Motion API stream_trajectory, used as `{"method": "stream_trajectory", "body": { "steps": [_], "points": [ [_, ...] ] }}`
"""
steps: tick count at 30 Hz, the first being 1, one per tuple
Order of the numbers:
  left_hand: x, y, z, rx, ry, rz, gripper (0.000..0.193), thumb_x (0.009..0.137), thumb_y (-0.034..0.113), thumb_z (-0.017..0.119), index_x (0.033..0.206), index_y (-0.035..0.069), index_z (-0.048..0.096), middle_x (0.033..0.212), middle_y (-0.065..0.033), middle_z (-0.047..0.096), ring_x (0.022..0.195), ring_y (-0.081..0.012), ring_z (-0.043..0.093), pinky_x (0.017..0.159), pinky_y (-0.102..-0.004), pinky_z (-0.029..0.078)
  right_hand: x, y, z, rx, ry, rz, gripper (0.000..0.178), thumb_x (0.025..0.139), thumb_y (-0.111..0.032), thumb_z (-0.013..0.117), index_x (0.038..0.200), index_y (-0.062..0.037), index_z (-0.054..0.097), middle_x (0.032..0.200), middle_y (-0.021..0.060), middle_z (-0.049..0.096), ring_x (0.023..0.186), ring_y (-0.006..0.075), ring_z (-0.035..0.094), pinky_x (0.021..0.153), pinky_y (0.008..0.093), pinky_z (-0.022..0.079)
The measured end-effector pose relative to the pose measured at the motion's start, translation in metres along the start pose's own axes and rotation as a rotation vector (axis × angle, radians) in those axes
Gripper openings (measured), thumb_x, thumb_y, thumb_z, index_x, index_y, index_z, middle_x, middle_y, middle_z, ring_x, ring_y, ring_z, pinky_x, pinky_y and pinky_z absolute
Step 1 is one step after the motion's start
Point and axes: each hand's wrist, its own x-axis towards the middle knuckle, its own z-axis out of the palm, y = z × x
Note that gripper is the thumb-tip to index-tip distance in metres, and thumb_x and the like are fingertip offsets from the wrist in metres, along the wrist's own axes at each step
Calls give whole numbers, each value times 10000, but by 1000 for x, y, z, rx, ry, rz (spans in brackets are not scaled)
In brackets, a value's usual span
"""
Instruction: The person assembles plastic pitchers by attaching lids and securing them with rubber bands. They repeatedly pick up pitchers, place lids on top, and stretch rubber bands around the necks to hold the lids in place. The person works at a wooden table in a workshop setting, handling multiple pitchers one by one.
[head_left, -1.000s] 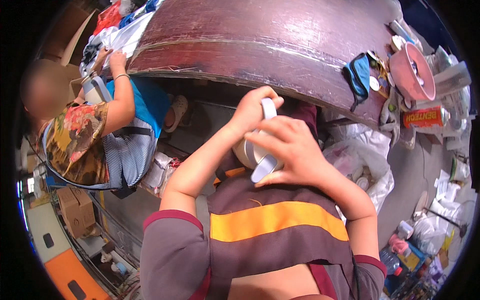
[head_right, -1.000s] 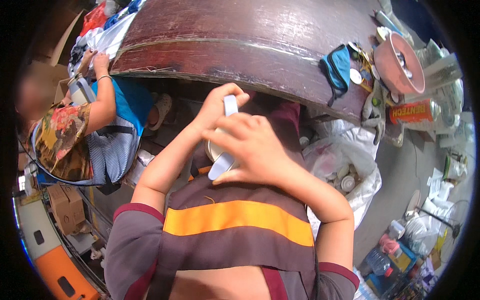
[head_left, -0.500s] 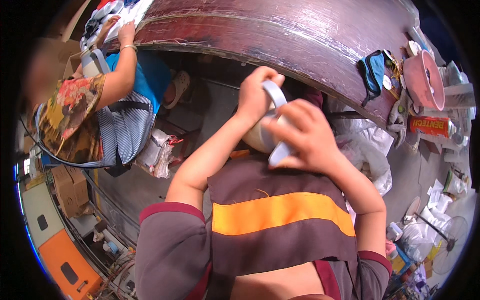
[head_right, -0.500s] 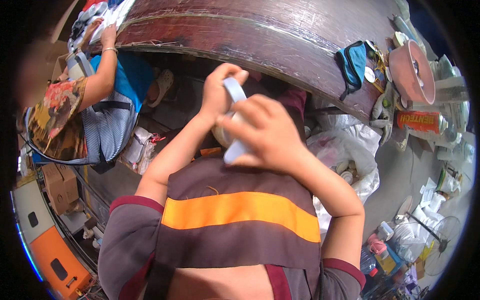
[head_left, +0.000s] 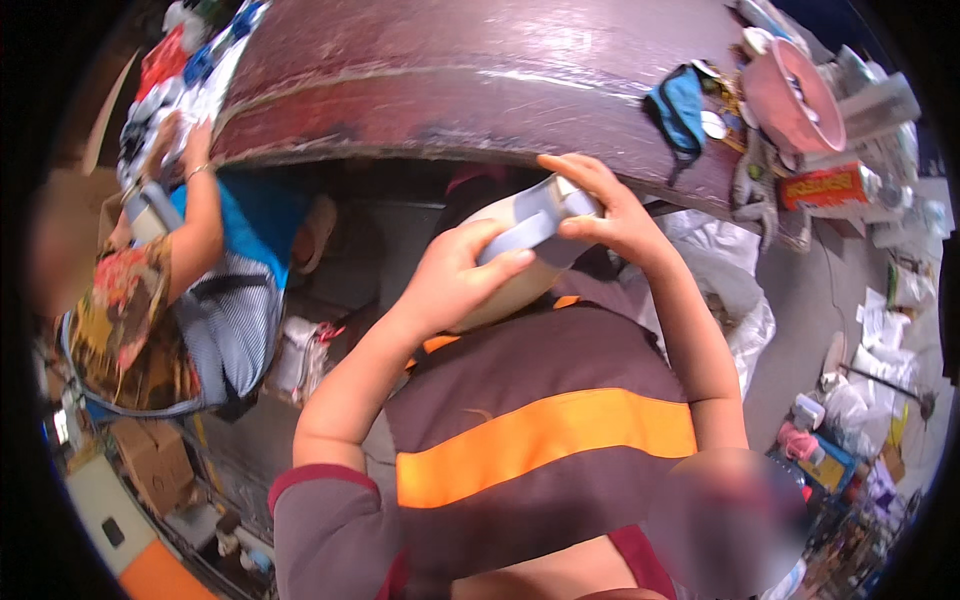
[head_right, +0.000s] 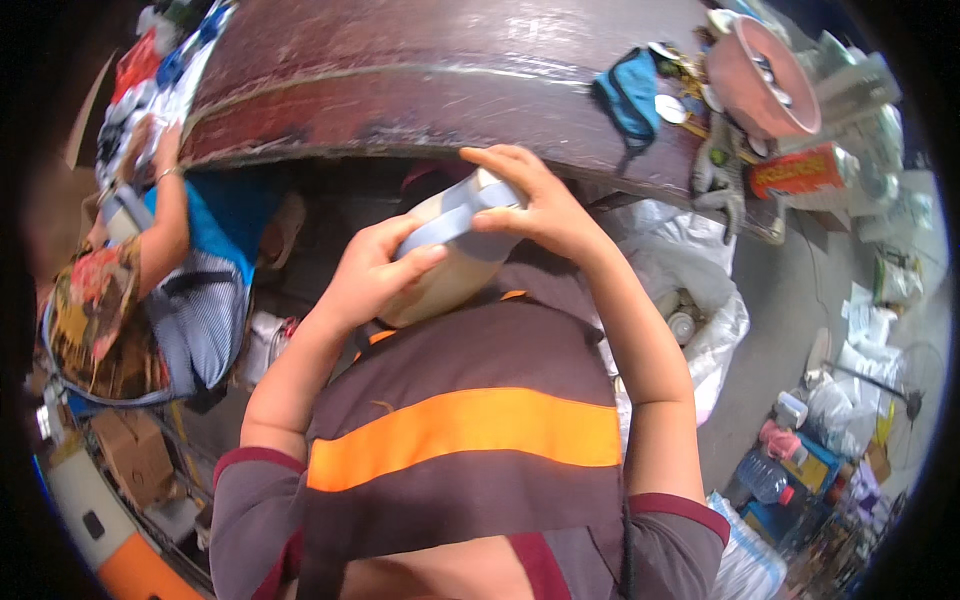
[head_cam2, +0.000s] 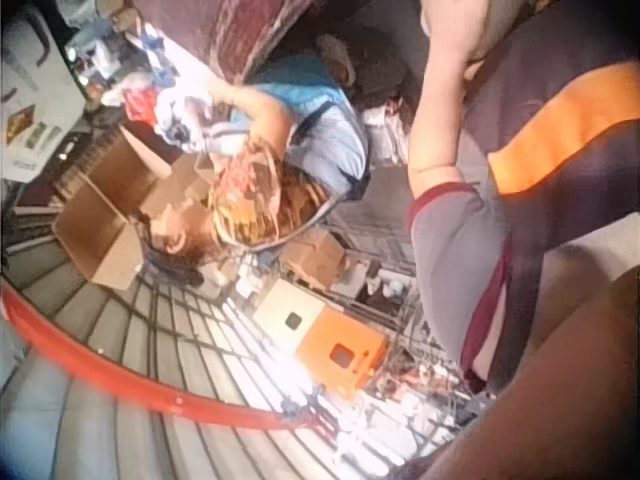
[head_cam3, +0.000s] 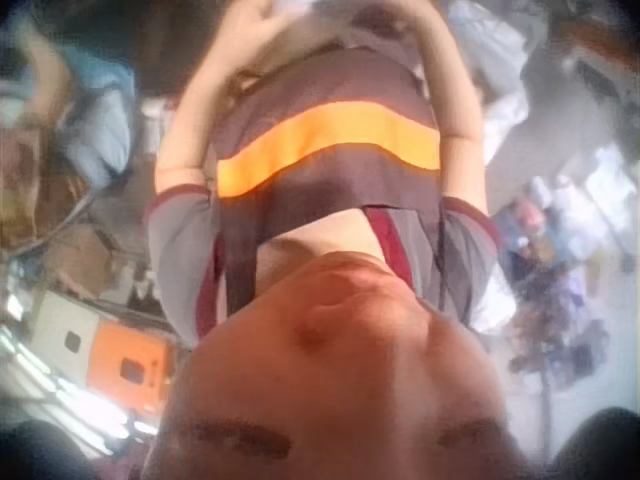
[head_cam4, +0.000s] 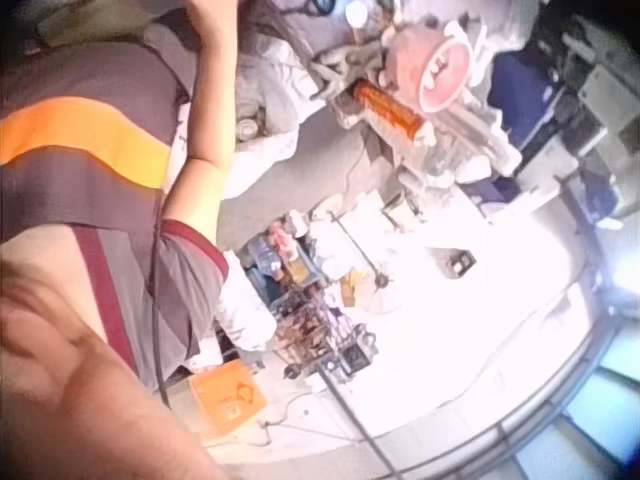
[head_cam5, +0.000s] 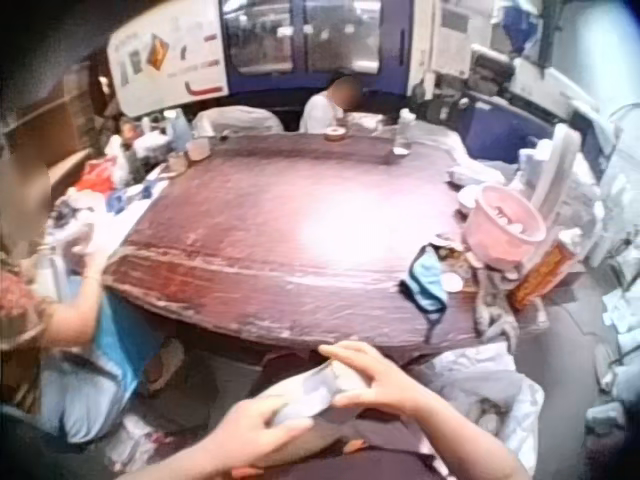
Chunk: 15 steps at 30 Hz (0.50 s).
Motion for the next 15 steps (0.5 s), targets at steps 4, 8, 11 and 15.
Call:
{"method": "stream_trajectory", "body": {
  "steps": [4, 8, 11, 15],
  "points": [
    [8, 12, 2, -389, 110, -98, 209, 917, 243, 620, 960, 40, 599, 661, 43, 487, 567, -36, 433, 520, -198, 352, -3, 4, -77, 144, 178, 108, 637, 837, -392, 653, 1341, -37, 494, 1334, 101, 506, 1217, 211, 478, 1046, 346, 340],
    [24, 10, 7, -722, 146, -95, 270, 941, 273, 580, 1021, 16, 555, 668, 12, 462, 582, -87, 451, 573, -239, 397, -14, 86, -178, -413, 598, 262, 503, 911, -344, 570, 1309, -41, 513, 1335, 137, 519, 1189, 240, 519, 973, 390, 418],
    [34, -2, 25, -734, 73, -132, 272, 943, 252, 571, 1077, 18, 530, 721, -3, 480, 634, -97, 469, 632, -262, 427, -20, 139, -185, -1258, 743, 361, 495, 885, -419, 574, 1298, -147, 541, 1312, 186, 516, 1202, 355, 494, 970, 464, 412],
    [36, -1, 31, -666, 38, -143, 259, 949, 239, 560, 1097, 28, 537, 736, -10, 507, 661, -100, 488, 655, -251, 430, -23, 160, -190, -1390, 763, 109, 291, 908, -363, 558, 1075, -147, 659, 1113, 49, 649, 1080, 238, 580, 884, 409, 448]
  ]
}}
